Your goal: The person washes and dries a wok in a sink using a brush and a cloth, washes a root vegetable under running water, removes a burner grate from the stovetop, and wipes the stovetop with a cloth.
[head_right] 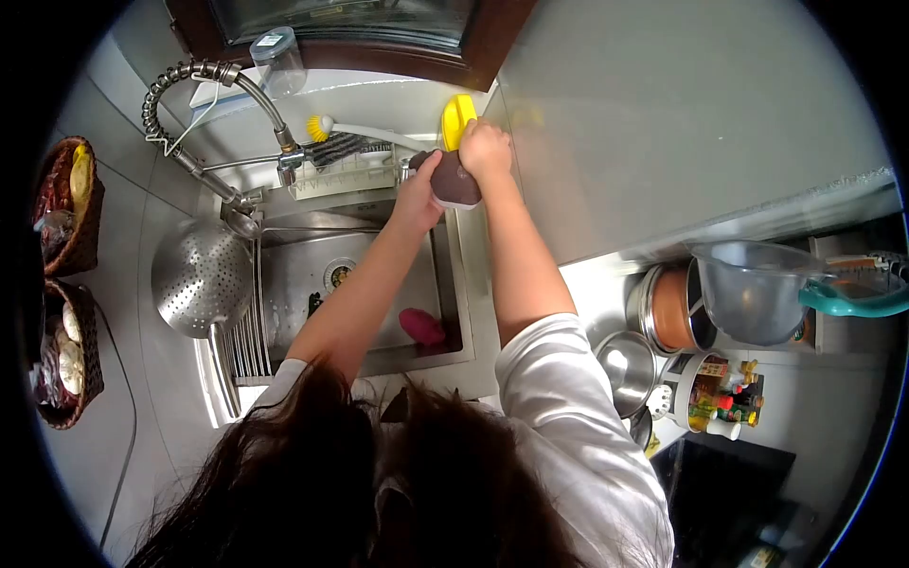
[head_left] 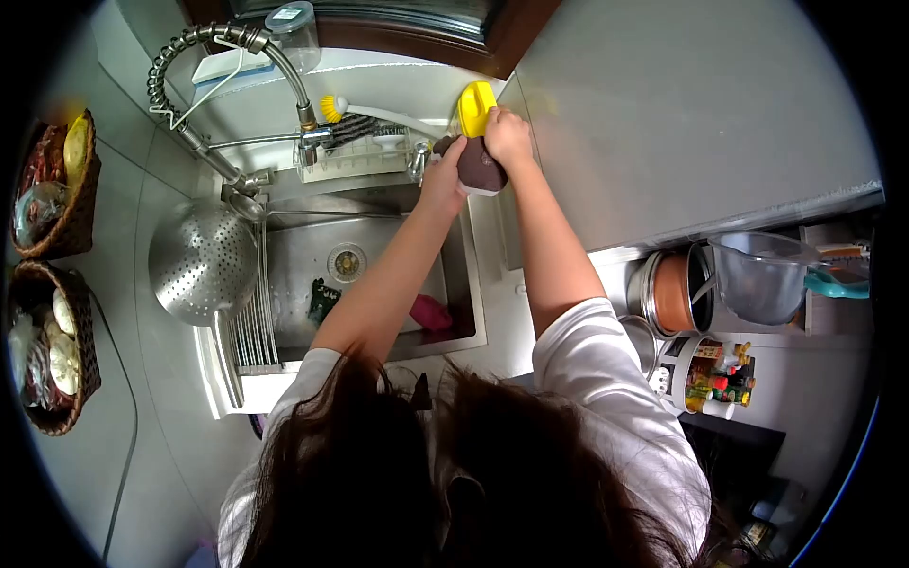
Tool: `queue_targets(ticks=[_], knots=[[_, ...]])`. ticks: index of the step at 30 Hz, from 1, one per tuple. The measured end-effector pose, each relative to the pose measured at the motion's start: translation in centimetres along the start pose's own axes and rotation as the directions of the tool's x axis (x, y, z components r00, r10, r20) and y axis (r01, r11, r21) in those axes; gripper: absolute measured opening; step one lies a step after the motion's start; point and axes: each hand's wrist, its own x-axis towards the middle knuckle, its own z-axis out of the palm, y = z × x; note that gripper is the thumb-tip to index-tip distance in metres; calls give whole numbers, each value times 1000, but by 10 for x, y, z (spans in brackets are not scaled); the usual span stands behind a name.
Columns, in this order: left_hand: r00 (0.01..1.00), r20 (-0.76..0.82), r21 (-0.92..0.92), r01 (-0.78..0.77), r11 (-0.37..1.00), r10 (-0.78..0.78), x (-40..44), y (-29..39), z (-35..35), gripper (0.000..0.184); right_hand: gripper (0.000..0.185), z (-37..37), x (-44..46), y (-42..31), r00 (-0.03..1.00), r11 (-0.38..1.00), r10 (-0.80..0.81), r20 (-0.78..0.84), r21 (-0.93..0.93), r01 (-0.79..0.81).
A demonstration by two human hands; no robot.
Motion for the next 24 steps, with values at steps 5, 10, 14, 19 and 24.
queue_targets(ticks=[5, 10, 14, 19, 24], knots=[[1000, 6, 76, -29, 997, 28, -4, -3, -4, 28, 49, -6, 10, -1, 999, 1000, 14, 33, 17, -15], [998, -57, 146, 24, 989, -16, -11, -14, -6, 32, 51, -13, 7, -6, 994, 991, 102, 43, 86, -106], [1000, 24, 106, -3, 994, 1, -6, -24, -15, 35, 49, -21, -10, -22, 986, 989, 146, 85, -29, -144], [999, 10, 38, 30, 999, -30, -7, -23, -17, 30, 49, -16, 6, -12, 990, 995, 88, 107, -55, -82], [999, -15, -8, 36, 999, -36, -9, -17, -19, 35, 49, -27, 10, -14, 981, 989, 145, 129, 3, -147]])
